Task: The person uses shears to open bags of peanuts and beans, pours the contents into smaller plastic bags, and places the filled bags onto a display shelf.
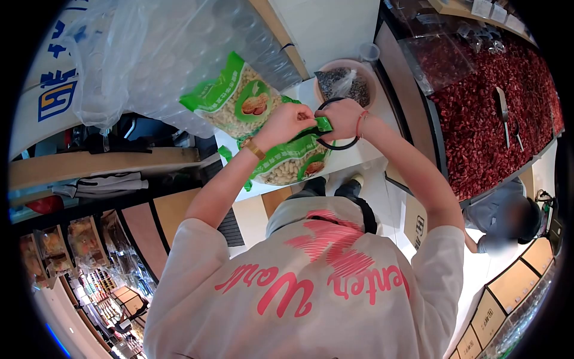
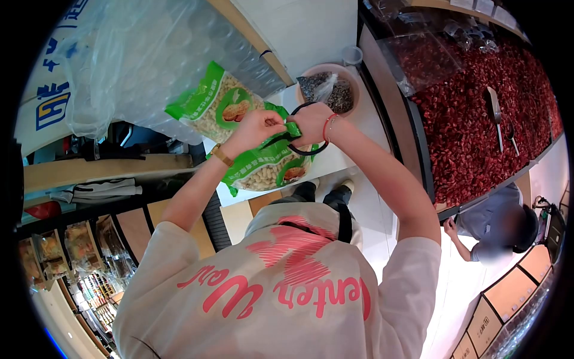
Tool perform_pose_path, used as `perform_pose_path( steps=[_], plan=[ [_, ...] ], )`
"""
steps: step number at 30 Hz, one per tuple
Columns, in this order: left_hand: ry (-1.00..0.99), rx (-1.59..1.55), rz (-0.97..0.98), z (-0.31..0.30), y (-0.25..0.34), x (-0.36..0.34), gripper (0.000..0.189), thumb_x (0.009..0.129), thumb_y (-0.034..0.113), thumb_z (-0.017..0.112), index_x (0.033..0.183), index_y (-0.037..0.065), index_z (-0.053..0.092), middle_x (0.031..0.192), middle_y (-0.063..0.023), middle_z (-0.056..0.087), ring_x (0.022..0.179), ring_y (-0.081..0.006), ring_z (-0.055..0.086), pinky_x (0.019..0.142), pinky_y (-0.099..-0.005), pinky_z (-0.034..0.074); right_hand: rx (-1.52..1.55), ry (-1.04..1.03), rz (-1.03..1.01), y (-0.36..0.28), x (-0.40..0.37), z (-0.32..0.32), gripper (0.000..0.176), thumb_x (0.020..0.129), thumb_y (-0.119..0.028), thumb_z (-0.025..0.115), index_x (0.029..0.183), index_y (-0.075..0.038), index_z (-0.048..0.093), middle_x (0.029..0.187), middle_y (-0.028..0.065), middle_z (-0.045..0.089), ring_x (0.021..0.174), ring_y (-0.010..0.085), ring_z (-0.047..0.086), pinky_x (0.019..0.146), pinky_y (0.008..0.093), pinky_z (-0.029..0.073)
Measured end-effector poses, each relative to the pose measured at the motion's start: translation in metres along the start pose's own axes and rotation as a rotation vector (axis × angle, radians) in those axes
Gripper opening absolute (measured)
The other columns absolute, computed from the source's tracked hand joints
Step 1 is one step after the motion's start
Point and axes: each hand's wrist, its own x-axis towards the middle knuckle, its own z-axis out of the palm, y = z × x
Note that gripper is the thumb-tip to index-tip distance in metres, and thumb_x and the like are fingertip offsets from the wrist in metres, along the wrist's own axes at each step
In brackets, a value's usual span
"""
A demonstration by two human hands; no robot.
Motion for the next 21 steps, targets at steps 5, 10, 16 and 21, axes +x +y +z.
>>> perform_pose_path(
  steps=[5,10,16,21],
  plan=[
    [0.195,-0.246,0.010,-0.027,0.027,0.009,0.016,0.082,0.013,0.066,0.082,-0.002,0.062,0.071,0.0003,0.061,0.066,-0.0039,0.053,0.060,-0.0218,0.045,0.048,-0.250,0.109,-0.032,0.020,-0.008,0.047,0.073,-0.053,0.058,0.091,-0.010,0.061,0.074,0.0156,0.063,0.072,0.0336,0.062,0.066,0.0430,0.049],
    [0.220,-0.271,0.027,-0.057,0.036,0.001,0.013,0.082,0.011,0.065,0.083,-0.001,0.060,0.072,0.0013,0.059,0.066,-0.0036,0.052,0.060,-0.0206,0.044,-0.008,-0.183,0.142,-0.039,0.035,-0.013,0.052,0.072,-0.054,0.058,0.097,-0.009,0.061,0.075,0.0150,0.064,0.074,0.0322,0.063,0.067,0.0419,0.049],
    [0.286,-0.547,0.013,-0.064,0.019,-0.016,0.009,0.085,0.010,0.062,0.086,0.002,0.057,0.077,0.0025,0.058,0.064,-0.0032,0.050,0.058,-0.0187,0.041,-0.189,-0.123,-0.014,-0.025,0.036,-0.017,0.052,0.067,-0.050,0.062,0.099,-0.009,0.062,0.084,0.0103,0.065,0.086,0.0273,0.061,0.078,0.0383,0.047],
    [0.404,-0.724,-0.029,-0.069,-0.007,-0.026,0.011,0.088,0.007,0.057,0.097,0.003,0.053,0.088,-0.0027,0.059,0.061,-0.0035,0.049,0.053,-0.0188,0.040,-0.180,-0.069,-0.037,-0.007,0.022,-0.027,0.049,0.063,-0.043,0.069,0.097,-0.008,0.061,0.091,0.0098,0.062,0.091,0.0253,0.058,0.081,0.0358,0.045]
  ],
)
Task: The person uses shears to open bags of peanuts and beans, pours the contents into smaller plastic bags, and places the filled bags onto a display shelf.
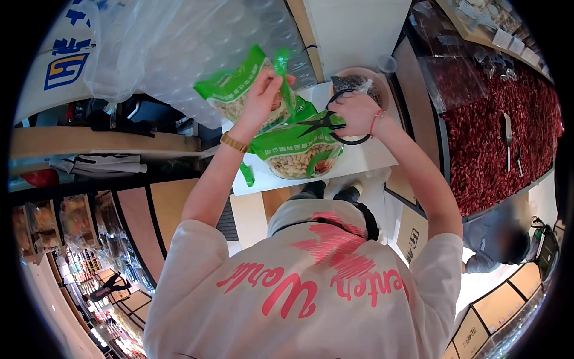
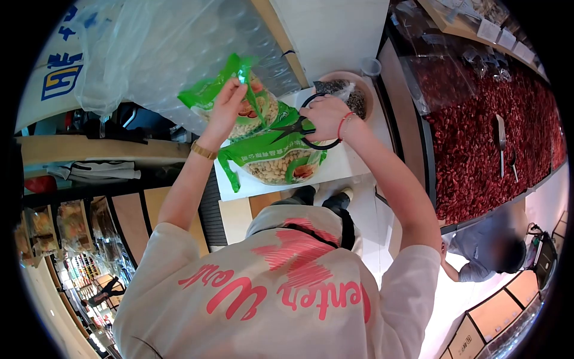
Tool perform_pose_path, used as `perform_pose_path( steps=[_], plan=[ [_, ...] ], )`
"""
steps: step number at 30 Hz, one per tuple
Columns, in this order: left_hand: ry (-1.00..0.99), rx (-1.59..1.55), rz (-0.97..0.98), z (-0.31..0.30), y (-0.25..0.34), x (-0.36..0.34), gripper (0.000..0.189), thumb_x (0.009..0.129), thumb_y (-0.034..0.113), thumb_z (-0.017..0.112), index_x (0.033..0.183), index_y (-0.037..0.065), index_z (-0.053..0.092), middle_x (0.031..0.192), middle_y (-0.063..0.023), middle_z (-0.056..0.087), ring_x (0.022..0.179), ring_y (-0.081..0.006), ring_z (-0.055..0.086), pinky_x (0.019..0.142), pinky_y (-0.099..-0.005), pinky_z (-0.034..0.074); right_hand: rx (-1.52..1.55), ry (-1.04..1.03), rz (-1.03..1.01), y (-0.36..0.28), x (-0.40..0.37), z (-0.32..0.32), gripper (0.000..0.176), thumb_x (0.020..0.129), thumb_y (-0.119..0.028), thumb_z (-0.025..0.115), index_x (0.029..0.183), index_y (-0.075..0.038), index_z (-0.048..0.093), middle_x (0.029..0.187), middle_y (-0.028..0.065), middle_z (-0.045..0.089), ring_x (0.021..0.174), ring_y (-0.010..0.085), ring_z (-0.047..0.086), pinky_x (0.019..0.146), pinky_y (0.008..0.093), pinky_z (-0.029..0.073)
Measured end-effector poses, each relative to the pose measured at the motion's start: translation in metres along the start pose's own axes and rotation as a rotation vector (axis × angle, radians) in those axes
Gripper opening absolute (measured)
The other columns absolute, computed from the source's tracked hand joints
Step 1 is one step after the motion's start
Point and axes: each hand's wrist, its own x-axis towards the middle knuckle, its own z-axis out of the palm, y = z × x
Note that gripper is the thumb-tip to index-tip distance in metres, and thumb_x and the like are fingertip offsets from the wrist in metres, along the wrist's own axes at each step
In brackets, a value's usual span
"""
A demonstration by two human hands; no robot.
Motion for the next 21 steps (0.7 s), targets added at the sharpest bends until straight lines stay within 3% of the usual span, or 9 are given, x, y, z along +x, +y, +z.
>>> perform_pose_path(
  steps=[3,5,6,8,9,12,14,16,21],
  plan=[
    [0.088,-0.101,0.113,-0.006,-0.014,-0.002,0.019,0.089,0.011,0.054,0.106,0.003,0.050,0.101,-0.0084,0.058,0.075,-0.0062,0.054,0.054,-0.0190,0.043,-0.003,-0.034,0.035,0.012,-0.011,-0.006,0.049,0.064,-0.044,0.069,0.097,-0.009,0.061,0.089,0.0097,0.062,0.091,0.0262,0.058,0.081,0.0373,0.045],
    [0.386,0.350,0.326,-0.003,-0.021,-0.006,0.028,0.087,0.016,0.057,0.112,0.006,0.050,0.110,-0.0127,0.055,0.092,-0.0146,0.057,0.063,-0.0258,0.048,-0.011,-0.081,0.088,0.018,-0.018,-0.012,0.049,0.065,-0.045,0.069,0.096,-0.009,0.061,0.090,0.0106,0.063,0.093,0.0272,0.058,0.081,0.0384,0.046],
    [0.384,0.347,0.325,-0.003,-0.021,-0.010,0.028,0.087,0.016,0.057,0.112,0.006,0.050,0.110,-0.0127,0.055,0.092,-0.0146,0.057,0.063,-0.0258,0.048,-0.011,-0.083,0.091,0.020,-0.020,-0.014,0.049,0.065,-0.045,0.069,0.096,-0.009,0.061,0.090,0.0106,0.063,0.093,0.0272,0.058,0.081,0.0384,0.046],
    [0.097,1.084,0.570,-0.006,-0.020,-0.020,0.032,0.084,0.019,0.059,0.113,0.006,0.053,0.110,-0.0153,0.056,0.106,-0.0252,0.053,0.075,-0.0349,0.049,0.029,-0.093,0.108,0.026,-0.027,-0.015,0.045,0.065,-0.044,0.069,0.091,-0.009,0.061,0.089,0.0105,0.062,0.091,0.0274,0.058,0.079,0.0384,0.046],
    [0.096,1.081,0.567,-0.004,-0.024,-0.022,0.032,0.084,0.019,0.059,0.113,0.006,0.053,0.110,-0.0153,0.056,0.106,-0.0252,0.053,0.075,-0.0349,0.049,0.033,-0.046,0.105,0.028,-0.033,-0.015,0.041,0.066,-0.041,0.070,0.086,-0.009,0.058,0.088,0.0101,0.062,0.090,0.0275,0.058,0.078,0.0388,0.046],
    [-0.137,1.150,0.501,0.007,-0.036,-0.020,0.028,0.082,0.021,0.060,0.106,0.005,0.058,0.107,-0.0166,0.057,0.099,-0.0301,0.055,0.080,-0.0394,0.047,0.102,0.014,0.142,0.031,-0.053,-0.017,0.038,0.065,-0.035,0.071,0.086,-0.008,0.056,0.085,0.0088,0.060,0.089,0.0269,0.056,0.082,0.0375,0.043],
    [-0.182,0.962,0.077,0.020,-0.034,-0.008,0.032,0.080,0.032,0.061,0.097,0.005,0.061,0.098,-0.0158,0.062,0.089,-0.0298,0.059,0.074,-0.0393,0.048,0.116,0.097,0.195,0.021,-0.066,-0.016,0.036,0.064,-0.028,0.073,0.086,-0.007,0.055,0.083,0.0078,0.059,0.085,0.0272,0.057,0.076,0.0367,0.045],
    [-0.245,1.105,0.021,0.030,-0.041,0.015,0.032,0.079,0.034,0.062,0.092,0.004,0.063,0.088,-0.0145,0.063,0.078,-0.0272,0.060,0.068,-0.0376,0.047,0.359,0.245,0.442,0.010,-0.075,-0.005,0.034,0.064,-0.024,0.074,0.087,-0.007,0.055,0.081,0.0075,0.061,0.081,0.0277,0.060,0.069,0.0373,0.048],
    [-0.576,1.358,-0.112,0.036,-0.069,0.060,0.033,0.077,0.035,0.063,0.071,0.002,0.063,0.062,-0.0123,0.061,0.056,-0.0263,0.057,0.054,-0.0363,0.044,0.640,0.399,0.369,-0.034,-0.057,0.030,0.041,0.061,-0.010,0.070,0.100,-0.006,0.058,0.082,0.0098,0.060,0.076,0.0285,0.060,0.066,0.0359,0.048]
  ],
)
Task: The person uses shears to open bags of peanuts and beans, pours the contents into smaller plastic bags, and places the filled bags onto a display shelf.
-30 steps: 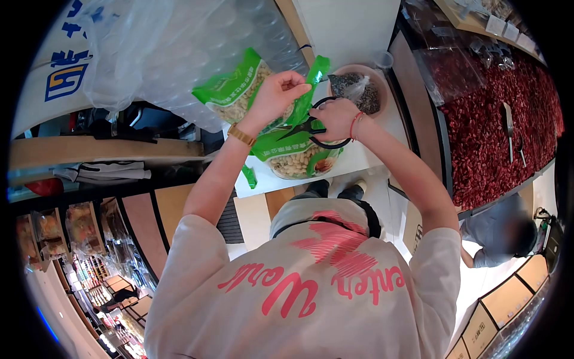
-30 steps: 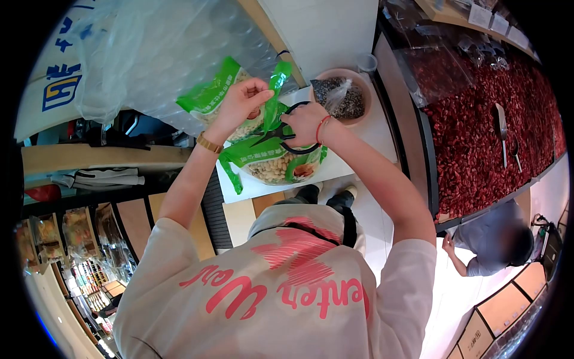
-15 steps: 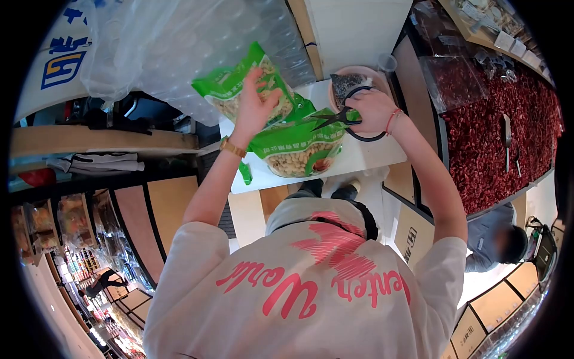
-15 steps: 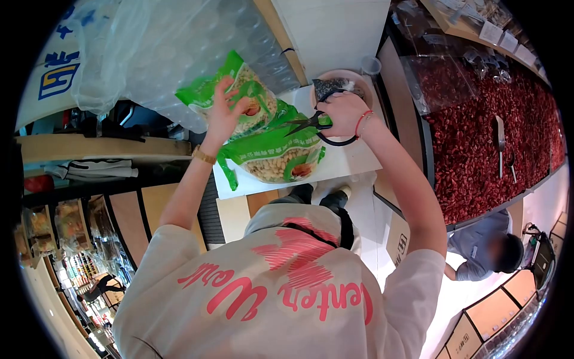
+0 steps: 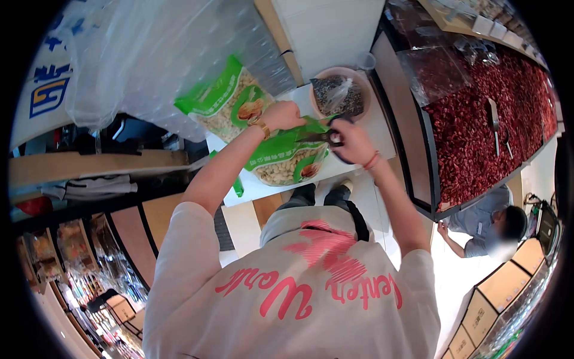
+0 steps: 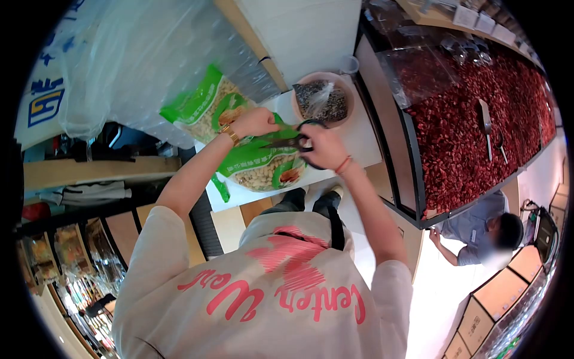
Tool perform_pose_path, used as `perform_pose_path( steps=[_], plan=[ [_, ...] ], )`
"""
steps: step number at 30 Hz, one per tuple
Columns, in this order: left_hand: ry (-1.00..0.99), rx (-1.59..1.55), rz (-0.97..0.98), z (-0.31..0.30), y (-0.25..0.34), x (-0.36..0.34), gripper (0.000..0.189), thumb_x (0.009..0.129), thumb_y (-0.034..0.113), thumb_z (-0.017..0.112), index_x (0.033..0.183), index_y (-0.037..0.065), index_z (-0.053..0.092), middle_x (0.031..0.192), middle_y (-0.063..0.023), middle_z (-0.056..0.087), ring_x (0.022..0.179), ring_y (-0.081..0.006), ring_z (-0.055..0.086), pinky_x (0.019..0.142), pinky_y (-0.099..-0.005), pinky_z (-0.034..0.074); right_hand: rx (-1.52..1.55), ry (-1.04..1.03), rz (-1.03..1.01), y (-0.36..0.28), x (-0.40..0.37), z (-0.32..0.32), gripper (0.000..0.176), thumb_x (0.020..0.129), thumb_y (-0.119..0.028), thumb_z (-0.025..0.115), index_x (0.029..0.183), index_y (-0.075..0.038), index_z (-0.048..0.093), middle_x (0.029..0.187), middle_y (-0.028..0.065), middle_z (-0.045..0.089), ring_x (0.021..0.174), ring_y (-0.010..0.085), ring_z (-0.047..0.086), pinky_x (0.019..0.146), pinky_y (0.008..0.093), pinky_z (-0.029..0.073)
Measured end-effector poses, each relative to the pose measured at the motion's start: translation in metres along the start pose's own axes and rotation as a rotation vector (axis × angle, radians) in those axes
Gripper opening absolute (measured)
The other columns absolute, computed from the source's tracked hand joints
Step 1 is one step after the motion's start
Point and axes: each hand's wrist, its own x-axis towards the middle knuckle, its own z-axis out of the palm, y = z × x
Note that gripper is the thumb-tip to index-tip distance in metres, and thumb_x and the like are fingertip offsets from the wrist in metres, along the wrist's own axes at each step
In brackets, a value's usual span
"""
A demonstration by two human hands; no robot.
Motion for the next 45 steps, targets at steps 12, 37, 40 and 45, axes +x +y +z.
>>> perform_pose_path(
  steps=[12,37,40,45],
  plan=[
    [-0.394,-0.497,0.094,-0.018,-0.005,0.020,0.034,0.079,0.030,0.063,0.056,0.005,0.058,0.052,-0.0021,0.050,0.052,-0.0108,0.045,0.050,-0.0305,0.033,0.178,0.391,0.122,0.018,-0.003,0.105,0.028,0.067,-0.007,0.062,0.095,-0.009,0.059,0.086,0.0112,0.061,0.078,0.0289,0.061,0.068,0.0363,0.049],
    [-0.291,-0.053,0.056,0.027,-0.069,0.022,0.033,0.085,0.025,0.059,0.109,0.001,0.059,0.090,-0.0078,0.061,0.082,-0.0184,0.057,0.073,-0.0341,0.045,0.441,0.710,0.618,0.029,0.026,0.161,0.030,0.077,-0.017,0.059,0.102,-0.003,0.052,0.088,0.0218,0.060,0.084,0.0382,0.059,0.072,0.0432,0.046],
    [-0.130,-0.302,0.220,0.038,-0.085,0.052,0.017,0.071,0.016,0.063,0.077,0.000,0.062,0.061,-0.0083,0.058,0.055,-0.0177,0.055,0.051,-0.0367,0.043,0.250,0.786,0.498,0.027,0.024,0.165,0.035,0.078,-0.018,0.057,0.109,-0.005,0.050,0.094,0.0212,0.060,0.086,0.0389,0.058,0.076,0.0451,0.047],
    [0.279,0.324,0.177,-0.007,-0.077,0.048,0.019,0.070,0.022,0.066,0.075,0.006,0.059,0.076,-0.0160,0.060,0.069,-0.0348,0.058,0.060,-0.0460,0.045,0.186,0.717,0.679,0.016,-0.036,0.132,0.027,0.079,-0.011,0.051,0.104,-0.002,0.056,0.090,0.0226,0.061,0.086,0.0384,0.059,0.075,0.0435,0.048]
  ],
)
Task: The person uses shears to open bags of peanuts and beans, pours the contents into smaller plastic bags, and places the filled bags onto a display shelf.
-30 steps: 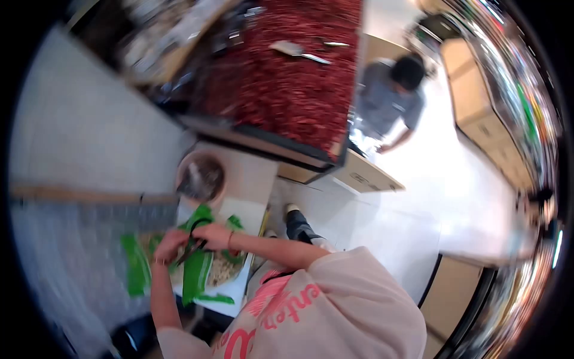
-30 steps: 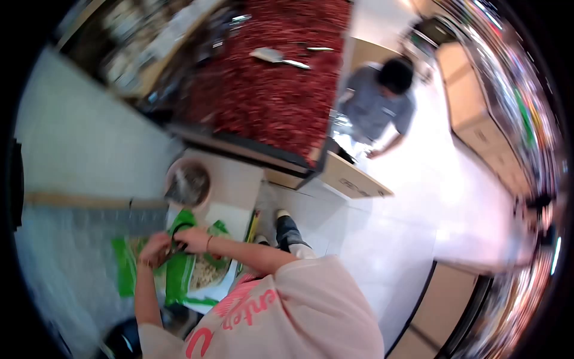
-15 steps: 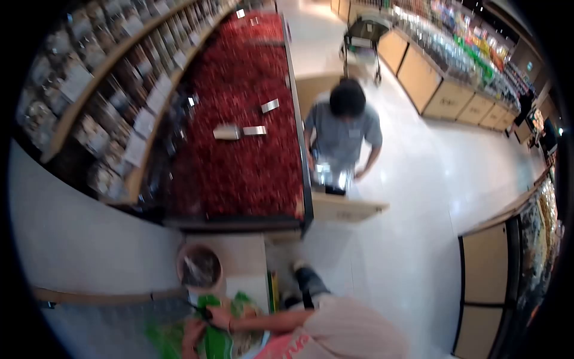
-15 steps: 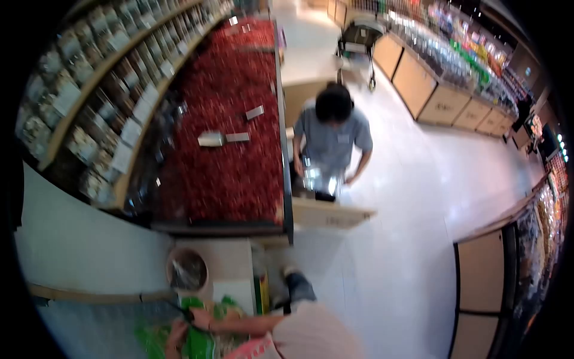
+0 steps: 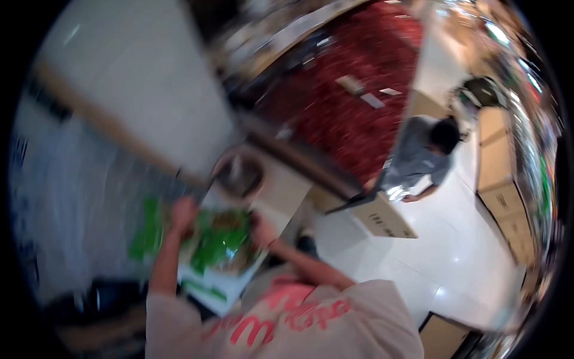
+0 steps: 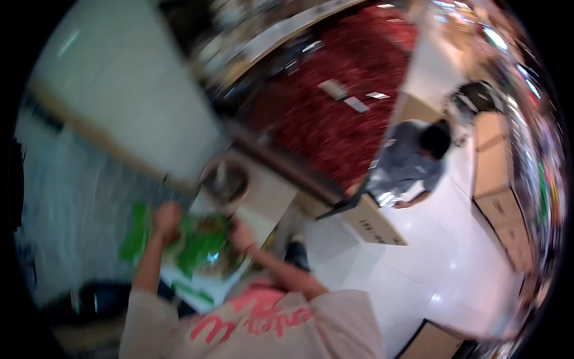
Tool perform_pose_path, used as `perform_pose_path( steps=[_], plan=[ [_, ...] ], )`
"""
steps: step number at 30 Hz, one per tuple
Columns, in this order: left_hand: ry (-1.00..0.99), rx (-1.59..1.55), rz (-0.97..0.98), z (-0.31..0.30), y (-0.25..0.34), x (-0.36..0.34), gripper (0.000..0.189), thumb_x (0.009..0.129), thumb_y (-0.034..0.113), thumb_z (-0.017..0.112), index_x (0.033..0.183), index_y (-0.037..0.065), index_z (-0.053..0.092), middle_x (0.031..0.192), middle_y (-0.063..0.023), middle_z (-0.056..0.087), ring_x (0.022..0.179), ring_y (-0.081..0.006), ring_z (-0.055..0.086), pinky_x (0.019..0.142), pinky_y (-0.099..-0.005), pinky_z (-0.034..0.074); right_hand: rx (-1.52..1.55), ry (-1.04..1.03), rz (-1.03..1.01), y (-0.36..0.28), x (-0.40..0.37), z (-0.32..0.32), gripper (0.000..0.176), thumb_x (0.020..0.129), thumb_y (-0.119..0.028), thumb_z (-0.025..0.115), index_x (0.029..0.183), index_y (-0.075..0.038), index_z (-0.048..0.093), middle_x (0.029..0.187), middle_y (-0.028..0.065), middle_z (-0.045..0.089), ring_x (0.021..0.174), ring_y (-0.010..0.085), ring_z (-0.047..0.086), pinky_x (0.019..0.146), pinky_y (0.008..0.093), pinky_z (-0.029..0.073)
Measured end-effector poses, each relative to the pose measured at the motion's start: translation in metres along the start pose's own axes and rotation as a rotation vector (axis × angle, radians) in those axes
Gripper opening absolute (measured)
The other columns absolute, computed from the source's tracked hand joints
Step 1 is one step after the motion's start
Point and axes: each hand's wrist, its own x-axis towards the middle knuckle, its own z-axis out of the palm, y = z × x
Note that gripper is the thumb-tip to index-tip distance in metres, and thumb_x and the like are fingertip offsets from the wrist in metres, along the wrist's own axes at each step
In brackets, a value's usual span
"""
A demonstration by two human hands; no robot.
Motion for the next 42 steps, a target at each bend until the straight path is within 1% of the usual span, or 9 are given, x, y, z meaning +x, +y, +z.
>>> perform_pose_path(
  steps=[2,6,19,21,27,30,36,39,42],
  plan=[
    [0.162,-0.118,0.038,-0.015,0.004,-0.014,0.024,0.070,0.026,0.066,0.080,0.007,0.057,0.076,-0.0150,0.061,0.071,-0.0367,0.058,0.061,-0.0479,0.045,0.040,0.049,0.011,0.002,-0.007,-0.024,0.025,0.078,-0.006,0.053,0.102,0.000,0.054,0.090,0.0235,0.060,0.083,0.0400,0.058,0.070,0.0425,0.046],
    [-0.111,-0.231,-0.193,-0.025,0.023,-0.046,0.045,0.073,0.044,0.066,0.086,0.002,0.057,0.076,-0.0166,0.061,0.069,-0.0338,0.059,0.059,-0.0434,0.046,0.002,0.080,-0.060,-0.012,-0.017,-0.025,0.028,0.071,-0.007,0.064,0.095,0.001,0.051,0.075,0.0210,0.056,0.067,0.0335,0.055,0.063,0.0387,0.045],
    [-0.290,-0.118,0.204,-0.038,0.045,-0.083,0.026,0.078,0.027,0.062,0.094,0.005,0.062,0.075,-0.0154,0.061,0.072,-0.0311,0.060,0.062,-0.0427,0.045,-0.059,-0.221,-0.220,-0.067,-0.013,-0.011,0.032,0.078,-0.023,0.068,0.090,-0.002,0.047,0.073,0.0161,0.057,0.069,0.0383,0.057,0.057,0.0404,0.044],
    [-0.104,-0.326,0.150,-0.046,0.045,-0.089,0.023,0.079,0.024,0.061,0.094,0.007,0.060,0.074,-0.0145,0.060,0.072,-0.0306,0.060,0.062,-0.0424,0.044,-0.097,-0.244,-0.181,-0.064,-0.014,-0.012,0.030,0.078,-0.020,0.067,0.091,-0.002,0.047,0.075,0.0164,0.058,0.070,0.0389,0.058,0.059,0.0408,0.045],
    [-0.199,-0.412,0.353,-0.058,0.004,-0.090,0.020,0.085,0.023,0.055,0.097,0.008,0.060,0.082,-0.0150,0.060,0.075,-0.0305,0.057,0.065,-0.0398,0.043,-0.045,-0.200,-0.229,-0.055,-0.018,-0.015,0.022,0.076,-0.010,0.066,0.085,0.000,0.049,0.069,0.0172,0.058,0.062,0.0339,0.056,0.059,0.0372,0.044],
    [-0.228,-0.344,0.144,-0.070,-0.019,-0.106,0.023,0.087,0.024,0.052,0.098,0.006,0.060,0.086,-0.0163,0.059,0.079,-0.0284,0.057,0.068,-0.0386,0.043,-0.102,-0.227,-0.186,-0.060,-0.018,-0.020,0.021,0.075,-0.006,0.065,0.086,-0.001,0.048,0.072,0.0175,0.059,0.070,0.0367,0.058,0.061,0.0385,0.046],
    [0.183,-0.294,-0.328,-0.120,-0.105,-0.179,0.024,0.090,0.019,0.048,0.106,0.005,0.059,0.083,-0.0192,0.063,0.072,-0.0325,0.059,0.067,-0.0401,0.044,-0.081,-0.316,-0.071,-0.030,-0.022,-0.029,0.021,0.076,-0.005,0.064,0.087,-0.002,0.047,0.077,0.0187,0.062,0.076,0.0384,0.060,0.064,0.0360,0.048],
    [0.263,-0.465,-0.429,-0.132,-0.084,-0.215,0.030,0.088,0.009,0.047,0.117,0.008,0.054,0.087,-0.0196,0.064,0.077,-0.0353,0.060,0.069,-0.0412,0.045,-0.006,-0.352,-0.074,-0.042,-0.022,-0.030,0.020,0.076,-0.005,0.065,0.087,-0.002,0.048,0.077,0.0154,0.064,0.076,0.0341,0.063,0.064,0.0343,0.048],
    [0.524,-0.356,-0.146,-0.087,-0.046,-0.193,0.038,0.084,0.001,0.043,0.120,0.011,0.053,0.089,-0.0191,0.064,0.082,-0.0360,0.060,0.073,-0.0418,0.046,0.059,-0.373,-0.120,-0.062,-0.023,-0.025,0.020,0.077,-0.004,0.065,0.087,-0.002,0.048,0.080,0.0125,0.066,0.076,0.0290,0.065,0.066,0.0329,0.049]
  ],
)
